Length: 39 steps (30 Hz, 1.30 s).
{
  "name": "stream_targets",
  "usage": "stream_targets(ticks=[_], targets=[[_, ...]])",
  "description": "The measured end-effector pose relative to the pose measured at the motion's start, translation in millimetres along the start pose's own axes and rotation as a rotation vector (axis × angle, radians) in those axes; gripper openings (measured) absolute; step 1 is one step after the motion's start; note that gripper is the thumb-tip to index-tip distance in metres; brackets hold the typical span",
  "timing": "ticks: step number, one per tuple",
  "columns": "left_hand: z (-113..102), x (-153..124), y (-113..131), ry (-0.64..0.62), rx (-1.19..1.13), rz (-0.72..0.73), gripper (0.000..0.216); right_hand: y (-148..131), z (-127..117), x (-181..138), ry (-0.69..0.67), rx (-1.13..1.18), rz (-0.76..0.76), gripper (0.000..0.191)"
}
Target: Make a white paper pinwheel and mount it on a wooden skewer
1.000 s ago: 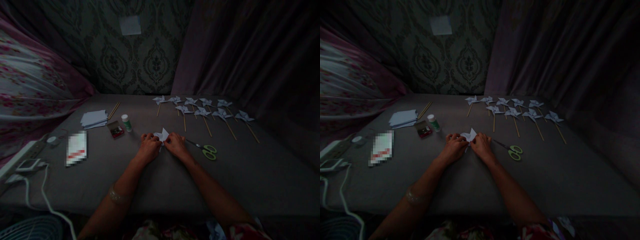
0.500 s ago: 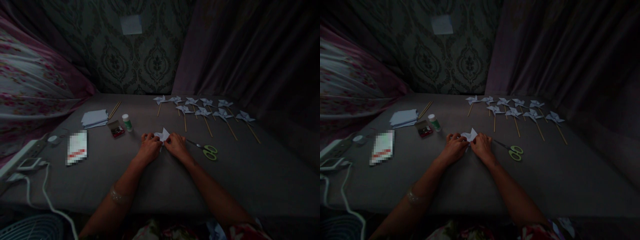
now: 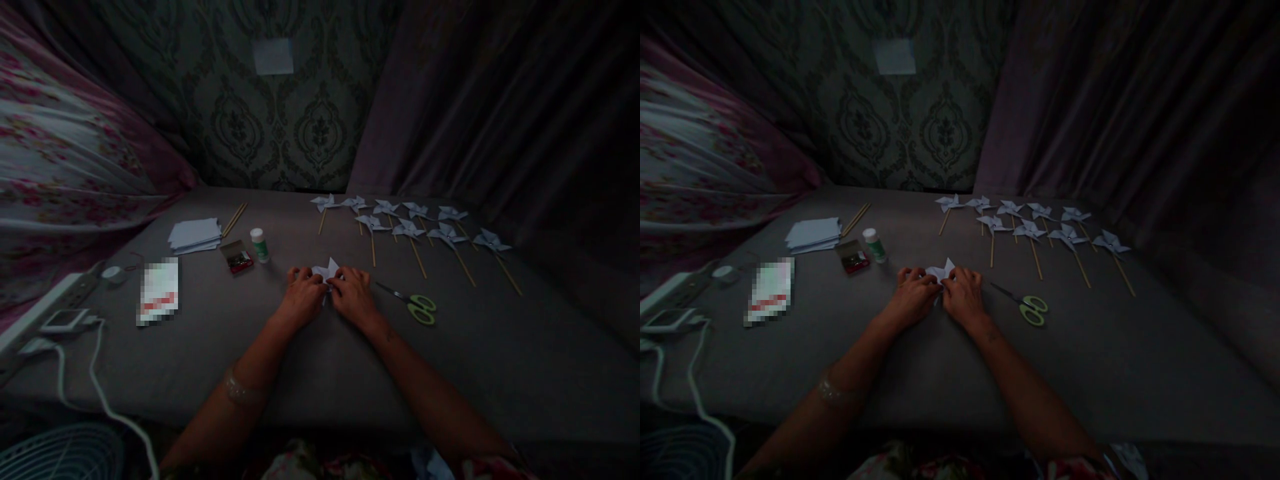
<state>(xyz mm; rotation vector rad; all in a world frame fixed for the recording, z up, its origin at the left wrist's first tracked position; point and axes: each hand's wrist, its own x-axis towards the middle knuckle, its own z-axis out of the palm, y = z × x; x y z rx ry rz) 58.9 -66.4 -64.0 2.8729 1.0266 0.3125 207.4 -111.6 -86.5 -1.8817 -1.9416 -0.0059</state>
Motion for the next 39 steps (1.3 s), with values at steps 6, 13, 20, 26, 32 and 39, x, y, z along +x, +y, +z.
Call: stream_targets(ticks=[6, 13, 20, 26, 32, 39], targets=[[-0.8, -1.6, 1.4, 0.016, -0.007, 0.012, 0.03, -5.7, -4.2, 0.1, -0.068, -0.087, -0.036, 0.026], [-1.2, -2.9, 3.5, 0.02, -0.064, -0.011, 0.026, -7.2, -6.6, 5.5, -0.137, -0.108, -0.064, 0.028], [-4.2, -3.9, -3.8, 0.147, -0.167, -0.063, 0.026, -1.8, -13.4, 19.4, -0.226, -0.138, -0.143, 0.028], [-15.2, -3.3, -9.7, 0.279, -0.222, -0.317, 0.027, 7.5, -16.8, 25.9, -0.273, -0.138, -0.214, 0.026], [-15.9, -2.6, -10.7, 0.244, -0.208, -0.366, 0.03, 8.7, -15.5, 30.7, -0.297, -0.13, -0.212, 0.026], [-3.3, -0.8, -6.9, 0.117, -0.165, -0.29, 0.027, 8.9, -22.3, 27.7, -0.34, -0.069, -0.069, 0.033]])
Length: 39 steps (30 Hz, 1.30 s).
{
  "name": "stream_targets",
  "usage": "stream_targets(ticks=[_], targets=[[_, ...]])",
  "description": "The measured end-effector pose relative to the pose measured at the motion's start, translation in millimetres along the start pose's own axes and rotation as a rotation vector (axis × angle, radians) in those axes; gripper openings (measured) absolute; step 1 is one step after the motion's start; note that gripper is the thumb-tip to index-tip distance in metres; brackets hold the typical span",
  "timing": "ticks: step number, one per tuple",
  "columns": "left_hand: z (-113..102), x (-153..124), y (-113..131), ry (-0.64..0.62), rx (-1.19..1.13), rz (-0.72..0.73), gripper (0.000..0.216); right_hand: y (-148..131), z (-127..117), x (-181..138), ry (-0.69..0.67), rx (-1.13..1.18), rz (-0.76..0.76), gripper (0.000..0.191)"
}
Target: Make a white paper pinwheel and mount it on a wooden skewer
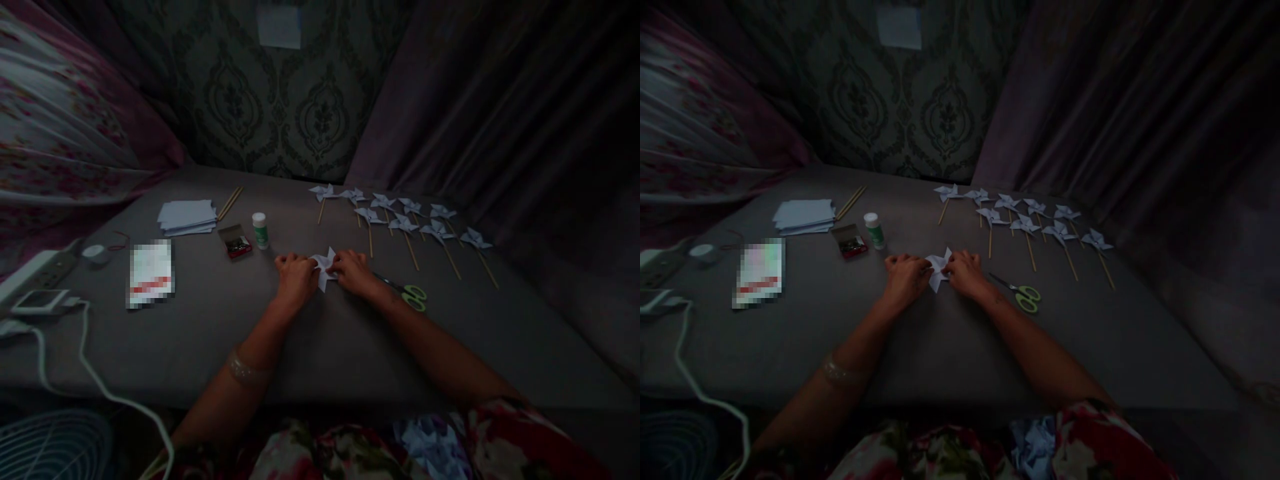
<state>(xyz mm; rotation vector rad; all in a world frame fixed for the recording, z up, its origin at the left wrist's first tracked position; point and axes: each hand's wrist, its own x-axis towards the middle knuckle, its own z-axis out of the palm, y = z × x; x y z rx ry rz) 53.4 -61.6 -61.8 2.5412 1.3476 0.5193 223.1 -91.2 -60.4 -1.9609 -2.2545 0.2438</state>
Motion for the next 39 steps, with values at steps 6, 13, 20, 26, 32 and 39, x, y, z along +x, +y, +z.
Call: stream_targets(ticks=[6, 13, 20, 26, 32, 39], targets=[[7.3, 1.7, -0.4, -0.029, 0.01, -0.017, 0.026, 1.3, 2.8, 2.2, -0.004, 0.092, 0.113, 0.036], [8.4, 3.0, -0.7, -0.01, 0.042, -0.011, 0.028, 9.2, 8.5, -2.1, 0.125, 0.125, 0.209, 0.039], [8.1, 2.5, 0.3, -0.01, 0.03, -0.006, 0.027, -6.8, 4.4, -14.7, 0.146, 0.016, 0.053, 0.039], [5.8, 1.1, 0.2, -0.028, 0.009, -0.013, 0.026, -8.2, 0.5, -5.1, 0.151, 0.044, 0.039, 0.034], [4.1, -0.5, -1.3, -0.016, 0.063, -0.084, 0.027, 27.5, -1.1, 4.8, 0.384, 0.255, 0.31, 0.034], [7.2, -0.1, 0.2, -0.056, 0.022, -0.162, 0.022, 42.0, 26.7, -16.5, 0.416, 0.244, 0.221, 0.037]])
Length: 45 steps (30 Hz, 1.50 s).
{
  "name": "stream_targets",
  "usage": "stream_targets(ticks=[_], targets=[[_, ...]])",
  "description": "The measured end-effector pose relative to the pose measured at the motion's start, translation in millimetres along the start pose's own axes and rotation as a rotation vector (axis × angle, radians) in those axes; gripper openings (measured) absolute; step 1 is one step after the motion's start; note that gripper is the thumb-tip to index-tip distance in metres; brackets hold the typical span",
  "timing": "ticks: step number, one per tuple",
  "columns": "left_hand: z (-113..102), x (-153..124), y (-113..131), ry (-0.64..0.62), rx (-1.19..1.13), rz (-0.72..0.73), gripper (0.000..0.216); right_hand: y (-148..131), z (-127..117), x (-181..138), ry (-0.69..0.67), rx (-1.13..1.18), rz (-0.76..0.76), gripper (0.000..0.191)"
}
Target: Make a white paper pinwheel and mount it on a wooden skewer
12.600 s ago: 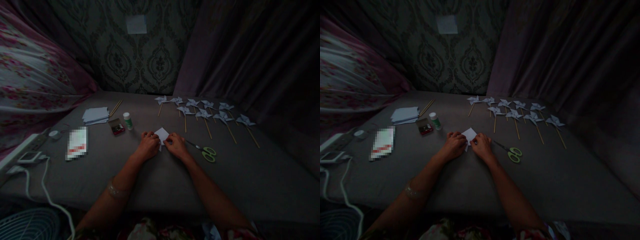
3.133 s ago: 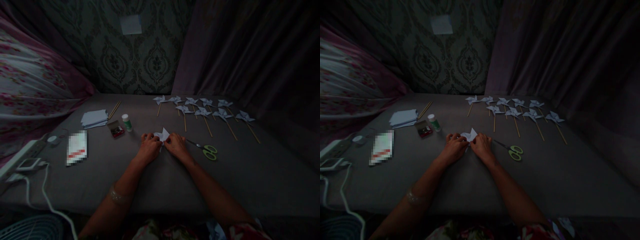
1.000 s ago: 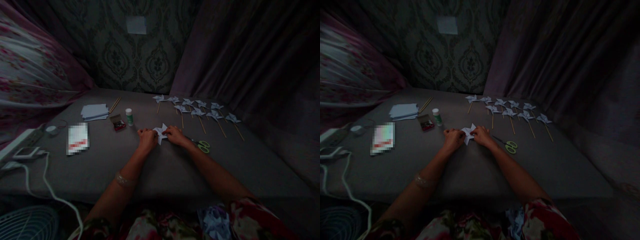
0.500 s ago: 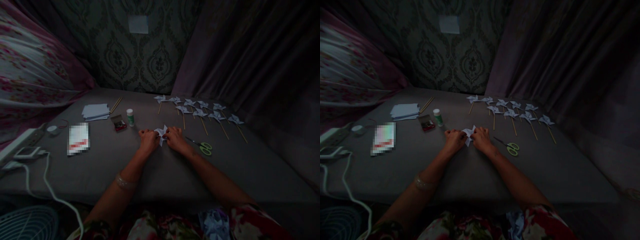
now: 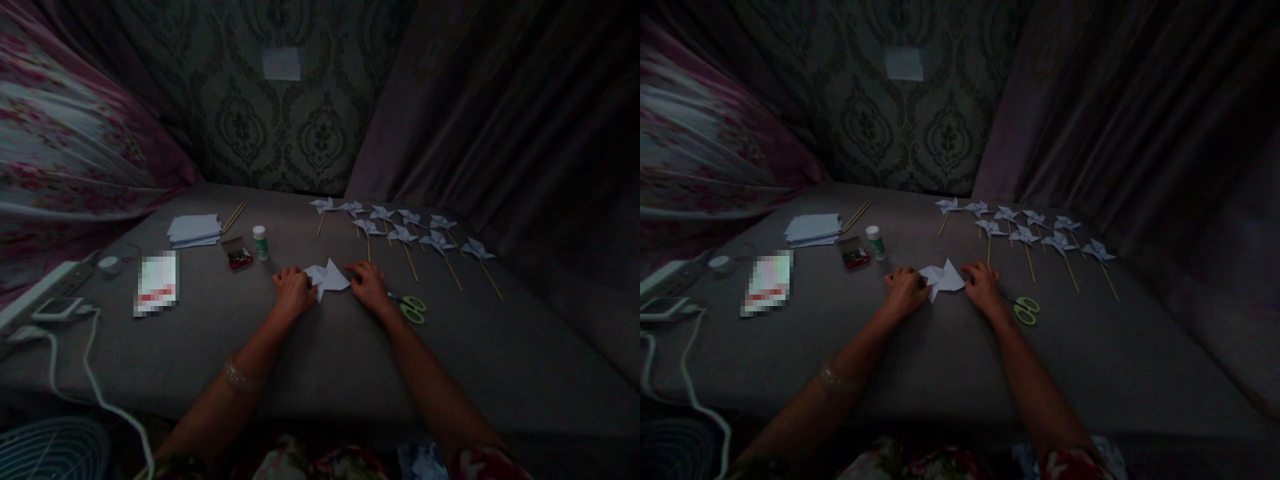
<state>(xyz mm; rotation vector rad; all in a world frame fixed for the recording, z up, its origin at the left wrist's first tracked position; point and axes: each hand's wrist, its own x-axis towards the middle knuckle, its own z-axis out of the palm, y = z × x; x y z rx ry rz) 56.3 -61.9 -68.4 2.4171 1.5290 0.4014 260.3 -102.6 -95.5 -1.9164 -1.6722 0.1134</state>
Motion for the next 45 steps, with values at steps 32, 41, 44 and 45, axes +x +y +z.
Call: stream_targets(ticks=[32, 41, 44, 45], targets=[[12.5, 38.0, -13.3, 0.102, -0.149, 0.103, 0.023, -9.6, -15.4, -18.1, -0.124, -0.016, -0.525, 0.008], [10.3, 24.2, -9.8, 0.158, -0.104, 0.211, 0.021, -13.0, -17.2, -21.7, -0.214, -0.046, -0.524, 0.011], [7.1, 14.6, -4.7, 0.072, -0.072, 0.292, 0.019, -15.3, -18.7, -22.1, -0.229, -0.039, -0.511, 0.013], [6.3, 12.1, -3.2, 0.044, -0.062, 0.322, 0.019, -16.4, -19.5, -22.2, -0.233, -0.035, -0.506, 0.013]])
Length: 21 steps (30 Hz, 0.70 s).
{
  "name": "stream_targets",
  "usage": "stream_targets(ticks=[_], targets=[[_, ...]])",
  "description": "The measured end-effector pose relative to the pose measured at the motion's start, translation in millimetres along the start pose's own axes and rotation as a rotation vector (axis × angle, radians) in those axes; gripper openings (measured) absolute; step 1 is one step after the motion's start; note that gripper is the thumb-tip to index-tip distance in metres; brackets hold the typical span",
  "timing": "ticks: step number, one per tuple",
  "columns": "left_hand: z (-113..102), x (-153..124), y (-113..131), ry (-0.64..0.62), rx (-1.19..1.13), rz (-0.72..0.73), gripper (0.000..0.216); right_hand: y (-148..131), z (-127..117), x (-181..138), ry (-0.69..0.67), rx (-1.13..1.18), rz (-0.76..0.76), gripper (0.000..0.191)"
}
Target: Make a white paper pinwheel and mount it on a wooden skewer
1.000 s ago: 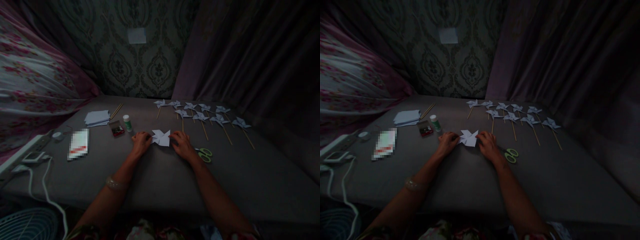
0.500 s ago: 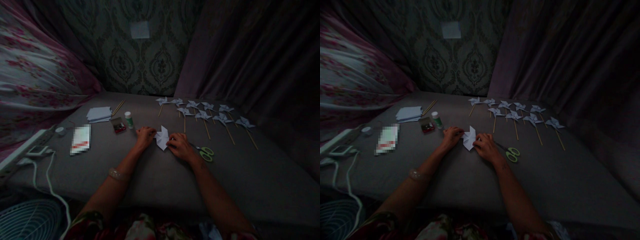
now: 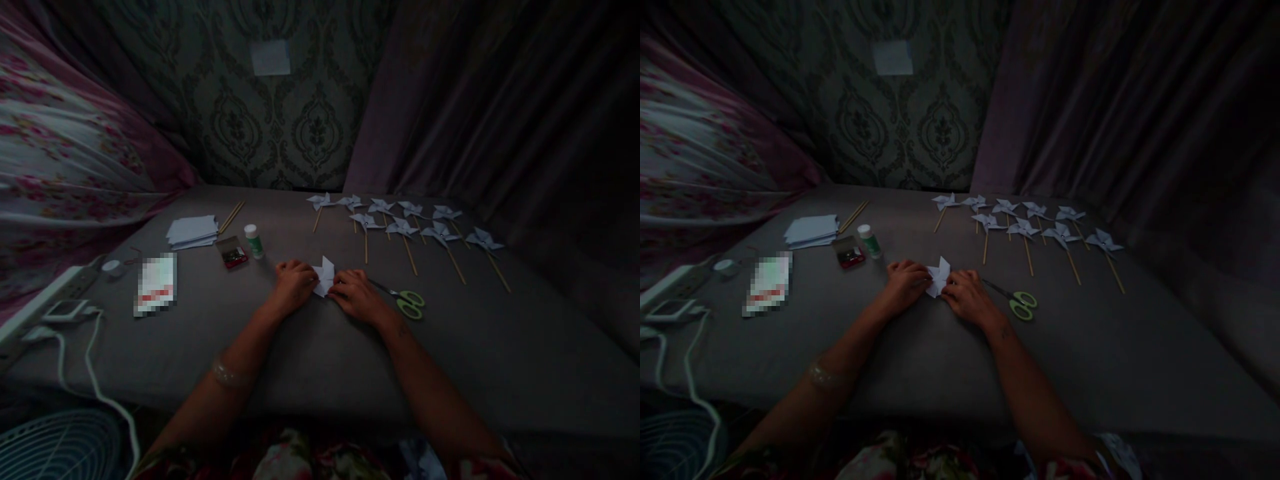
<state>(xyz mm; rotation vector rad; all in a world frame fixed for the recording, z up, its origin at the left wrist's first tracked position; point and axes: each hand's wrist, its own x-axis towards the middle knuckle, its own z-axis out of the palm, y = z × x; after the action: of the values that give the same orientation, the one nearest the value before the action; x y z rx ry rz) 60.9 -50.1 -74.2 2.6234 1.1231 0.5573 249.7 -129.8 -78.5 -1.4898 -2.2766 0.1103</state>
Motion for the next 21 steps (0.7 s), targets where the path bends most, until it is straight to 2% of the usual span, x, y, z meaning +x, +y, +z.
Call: stream_targets(ticks=[7, 15, 21], targets=[[-1.9, -4.8, 2.5, -0.092, 0.025, 0.155, 0.021, -7.4, -4.9, 1.5, -0.025, 0.032, 0.031, 0.013], [-6.6, -4.3, 7.8, -0.133, 0.043, 0.153, 0.022, -3.1, 1.2, 2.6, -0.017, 0.12, 0.1, 0.011], [-6.8, -5.1, 8.6, -0.139, 0.072, 0.177, 0.028, -2.1, 8.2, 5.4, 0.008, 0.187, 0.205, 0.009]])
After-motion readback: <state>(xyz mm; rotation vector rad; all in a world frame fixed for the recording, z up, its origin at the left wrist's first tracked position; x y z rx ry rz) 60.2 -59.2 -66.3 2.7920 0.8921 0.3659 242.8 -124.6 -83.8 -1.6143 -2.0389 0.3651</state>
